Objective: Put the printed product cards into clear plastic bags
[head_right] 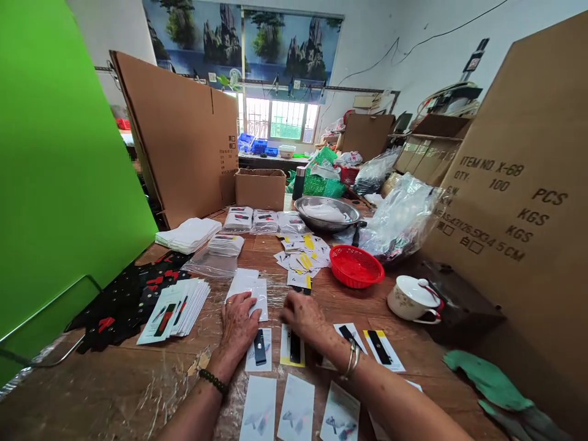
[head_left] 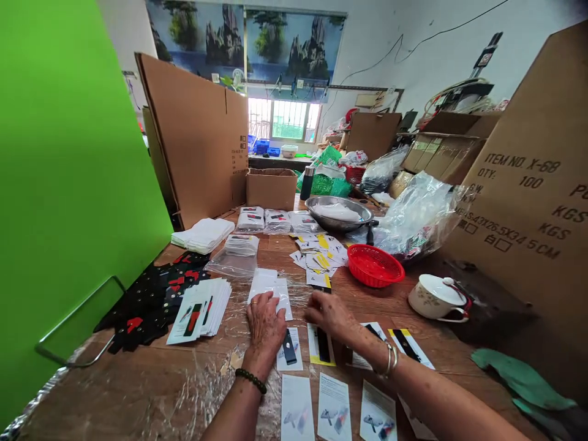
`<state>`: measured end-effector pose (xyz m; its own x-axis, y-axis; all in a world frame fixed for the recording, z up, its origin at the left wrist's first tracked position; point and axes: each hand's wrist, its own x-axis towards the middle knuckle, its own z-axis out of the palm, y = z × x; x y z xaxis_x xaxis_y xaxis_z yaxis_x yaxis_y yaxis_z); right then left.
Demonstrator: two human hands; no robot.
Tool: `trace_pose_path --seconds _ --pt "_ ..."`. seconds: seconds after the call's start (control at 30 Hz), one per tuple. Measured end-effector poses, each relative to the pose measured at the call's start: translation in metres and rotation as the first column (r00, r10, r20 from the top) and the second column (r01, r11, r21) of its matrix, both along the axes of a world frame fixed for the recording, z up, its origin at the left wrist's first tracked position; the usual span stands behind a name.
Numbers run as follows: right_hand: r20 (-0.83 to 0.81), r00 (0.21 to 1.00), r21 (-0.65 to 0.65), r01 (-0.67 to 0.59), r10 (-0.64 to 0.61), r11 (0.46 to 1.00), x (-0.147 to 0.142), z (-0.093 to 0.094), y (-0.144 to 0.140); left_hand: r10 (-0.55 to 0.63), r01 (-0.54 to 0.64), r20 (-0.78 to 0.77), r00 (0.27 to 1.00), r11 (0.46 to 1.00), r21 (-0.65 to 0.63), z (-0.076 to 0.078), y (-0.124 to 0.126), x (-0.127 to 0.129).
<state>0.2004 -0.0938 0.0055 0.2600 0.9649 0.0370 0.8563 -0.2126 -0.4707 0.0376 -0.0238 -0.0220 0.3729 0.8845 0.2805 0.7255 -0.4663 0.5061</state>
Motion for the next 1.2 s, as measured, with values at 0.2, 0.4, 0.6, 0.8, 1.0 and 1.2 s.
trace_pose_path --seconds 0.2,0.4,0.6,0.8,1.0,1.2 --pt "0.226 0.97 -0.057 0.104 -0.088 0.993 0.071 -0.005 0.035 0.01 -0.011 -0.021 1.0 0.998 -0.059 0.007 -0.002 0.0" --pt "0.247 0.96 -0.094 0.158 -0.131 0.983 0.084 -0.007 0.069 0.007 -0.008 -0.022 1.0 0.997 -0.071 0.008 -0.002 0.001" --pt "0.258 0.94 -0.088 0.251 -0.222 0.964 0.083 0.001 0.096 0.015 -0.016 -0.013 1.0 0.998 -0.065 0.006 -0.002 0.001" --pt "0.265 0.949 -0.105 0.206 -0.172 0.973 0.059 -0.002 0.075 0.015 -0.015 0.004 1.0 0.999 -0.037 0.003 -0.001 0.002" --pt "0.273 0.961 -0.123 0.087 -0.05 0.989 0.034 0.0 0.053 0.003 -0.002 0.006 1.0 0.999 -0.039 0.003 -0.002 0.0" --pt "0.216 0.976 -0.069 0.043 -0.027 0.997 0.031 0.007 0.039 -0.008 0.008 0.017 1.0 1.0 -0.021 0.001 -0.003 -0.001"
